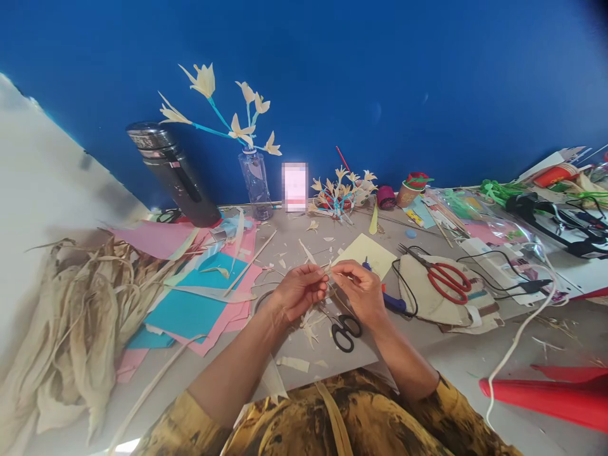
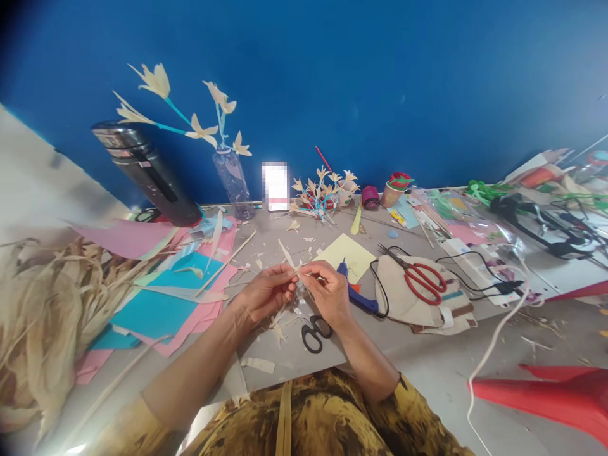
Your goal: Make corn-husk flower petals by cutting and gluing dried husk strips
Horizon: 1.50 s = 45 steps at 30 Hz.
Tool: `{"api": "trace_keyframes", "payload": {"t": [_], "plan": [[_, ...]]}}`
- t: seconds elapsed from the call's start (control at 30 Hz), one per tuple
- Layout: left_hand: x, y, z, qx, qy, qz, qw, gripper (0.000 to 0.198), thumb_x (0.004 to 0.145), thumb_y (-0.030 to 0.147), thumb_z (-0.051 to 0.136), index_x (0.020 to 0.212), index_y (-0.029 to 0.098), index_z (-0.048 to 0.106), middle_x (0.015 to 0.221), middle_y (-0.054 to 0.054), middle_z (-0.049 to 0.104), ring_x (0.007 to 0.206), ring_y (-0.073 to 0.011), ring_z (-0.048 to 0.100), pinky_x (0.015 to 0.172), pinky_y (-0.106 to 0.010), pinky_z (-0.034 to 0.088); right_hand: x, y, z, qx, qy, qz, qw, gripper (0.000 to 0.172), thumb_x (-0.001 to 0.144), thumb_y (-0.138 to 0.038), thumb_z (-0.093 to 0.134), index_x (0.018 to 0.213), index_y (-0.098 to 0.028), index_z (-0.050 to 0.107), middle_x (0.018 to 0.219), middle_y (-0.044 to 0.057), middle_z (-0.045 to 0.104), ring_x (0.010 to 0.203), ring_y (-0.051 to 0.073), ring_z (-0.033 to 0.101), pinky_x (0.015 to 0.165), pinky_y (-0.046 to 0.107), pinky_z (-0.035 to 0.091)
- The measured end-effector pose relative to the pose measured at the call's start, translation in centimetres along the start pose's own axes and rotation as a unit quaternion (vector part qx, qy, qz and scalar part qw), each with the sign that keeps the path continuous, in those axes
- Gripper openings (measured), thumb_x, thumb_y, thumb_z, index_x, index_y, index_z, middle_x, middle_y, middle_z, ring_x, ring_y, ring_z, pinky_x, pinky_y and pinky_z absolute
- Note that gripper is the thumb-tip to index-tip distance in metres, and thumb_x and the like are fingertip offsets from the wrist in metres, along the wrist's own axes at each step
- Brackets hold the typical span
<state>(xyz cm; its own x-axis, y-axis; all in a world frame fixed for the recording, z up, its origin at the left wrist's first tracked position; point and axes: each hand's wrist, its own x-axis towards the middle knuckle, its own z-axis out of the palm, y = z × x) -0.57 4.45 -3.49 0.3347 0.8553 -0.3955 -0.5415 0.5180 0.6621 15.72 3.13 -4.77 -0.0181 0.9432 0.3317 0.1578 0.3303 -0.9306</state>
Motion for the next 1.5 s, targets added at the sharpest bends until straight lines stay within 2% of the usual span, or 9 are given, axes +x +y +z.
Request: {"api": "trace_keyframes", "payload": {"t": [0.1, 0.23, 0.33, 0.4, 0.53, 0.77, 0.93, 1.17, 1.5], "plan": [[0.0, -0.2, 0.1, 0.022, 0.015, 0.048, 0.999, 0.017, 0.071, 0.011, 0.077, 0.073, 0.012, 0.060, 0.061, -0.004, 0.065, 0.049, -0.0105, 0.058, 0.046, -0.019, 0.046, -0.1, 0.2, -0.2, 0.018, -0.003, 0.050, 0.999, 0.015, 0.082, -0.029, 0.069, 0.092, -0.020, 0.075, 0.088, 0.005, 0.071, 0.074, 0.017, 0.061, 0.061, 0.027, 0.046], [-0.3, -0.4, 0.6, 0.080, 0.055, 0.149, 0.984, 0.017, 0.072, 0.017, 0.078, 0.072, 0.014, 0.061, 0.054, 0.000, 0.062, 0.048, -0.0090, 0.055, 0.050, -0.018, 0.044, -0.3, -0.2, 0.2, 0.174, -0.013, 0.191, 0.966, 0.039, 0.073, -0.034, 0.079, 0.109, -0.021, 0.070, 0.088, 0.004, 0.069, 0.061, 0.012, 0.052, 0.049, 0.023, 0.037], [-0.7, -0.5, 1.0, 0.169, 0.083, 0.238, 0.953, 0.014, 0.074, 0.019, 0.075, 0.071, 0.015, 0.062, 0.057, 0.001, 0.061, 0.051, -0.0095, 0.056, 0.053, -0.020, 0.045, -0.4, -1.0, 0.8, 0.252, -0.030, 0.255, 0.933, 0.037, 0.066, -0.038, 0.084, 0.093, -0.018, 0.070, 0.082, 0.003, 0.065, 0.057, 0.009, 0.046, 0.046, 0.021, 0.031], [-0.8, -0.6, 1.2, 0.198, 0.085, 0.260, 0.941, 0.013, 0.075, 0.020, 0.073, 0.071, 0.016, 0.061, 0.058, 0.002, 0.061, 0.053, -0.0097, 0.056, 0.054, -0.021, 0.046, -0.4, -1.2, 1.2, 0.252, -0.020, 0.256, 0.933, 0.033, 0.065, -0.041, 0.084, 0.079, -0.017, 0.067, 0.071, 0.000, 0.060, 0.055, 0.008, 0.041, 0.046, 0.020, 0.029], [-0.8, -0.8, 1.2, 0.180, 0.060, 0.236, 0.953, 0.017, 0.075, 0.025, 0.074, 0.073, 0.016, 0.060, 0.059, 0.001, 0.061, 0.054, -0.0101, 0.056, 0.055, -0.021, 0.046, -0.3, -1.1, 1.5, 0.224, 0.017, 0.241, 0.944, 0.034, 0.069, -0.044, 0.082, 0.066, -0.018, 0.060, 0.056, -0.005, 0.048, 0.050, 0.008, 0.034, 0.046, 0.021, 0.026], [-0.3, -0.9, 0.6, 0.029, -0.020, 0.110, 0.993, 0.035, 0.066, 0.034, 0.087, 0.077, 0.015, 0.060, 0.064, 0.000, 0.062, 0.057, -0.0099, 0.057, 0.055, -0.021, 0.047, -0.1, -1.2, 1.1, 0.185, 0.035, 0.220, 0.957, 0.032, 0.071, -0.043, 0.080, 0.065, -0.018, 0.061, 0.052, -0.007, 0.046, 0.047, 0.007, 0.031, 0.045, 0.023, 0.023], [-0.4, -1.1, 0.7, 0.002, -0.023, 0.096, 0.995, 0.033, 0.066, 0.030, 0.087, 0.077, 0.014, 0.060, 0.065, 0.000, 0.061, 0.058, -0.0096, 0.057, 0.055, -0.021, 0.048, -0.1, -1.4, 1.0, 0.195, 0.034, 0.239, 0.951, 0.031, 0.071, -0.044, 0.078, 0.064, -0.016, 0.066, 0.051, -0.005, 0.044, 0.048, 0.008, 0.031, 0.043, 0.022, 0.023], [-0.4, -0.9, 0.5, -0.020, -0.009, 0.086, 0.996, 0.033, 0.064, 0.027, 0.089, 0.077, 0.014, 0.061, 0.066, 0.001, 0.062, 0.059, -0.0090, 0.058, 0.055, -0.020, 0.049, 0.1, -1.6, 1.0, 0.238, 0.024, 0.266, 0.934, 0.031, 0.069, -0.043, 0.080, 0.067, -0.016, 0.065, 0.070, 0.003, 0.064, 0.052, 0.008, 0.040, 0.041, 0.020, 0.025], [-0.3, -1.0, 0.4, -0.013, -0.034, 0.059, 0.998, 0.029, 0.067, 0.025, 0.087, 0.076, 0.013, 0.062, 0.062, -0.001, 0.061, 0.056, -0.0090, 0.057, 0.053, -0.019, 0.047, 0.2, -1.3, 0.9, 0.254, 0.030, 0.268, 0.929, 0.028, 0.069, -0.040, 0.080, 0.068, -0.017, 0.063, 0.071, 0.001, 0.063, 0.052, 0.007, 0.039, 0.041, 0.019, 0.024]]}}
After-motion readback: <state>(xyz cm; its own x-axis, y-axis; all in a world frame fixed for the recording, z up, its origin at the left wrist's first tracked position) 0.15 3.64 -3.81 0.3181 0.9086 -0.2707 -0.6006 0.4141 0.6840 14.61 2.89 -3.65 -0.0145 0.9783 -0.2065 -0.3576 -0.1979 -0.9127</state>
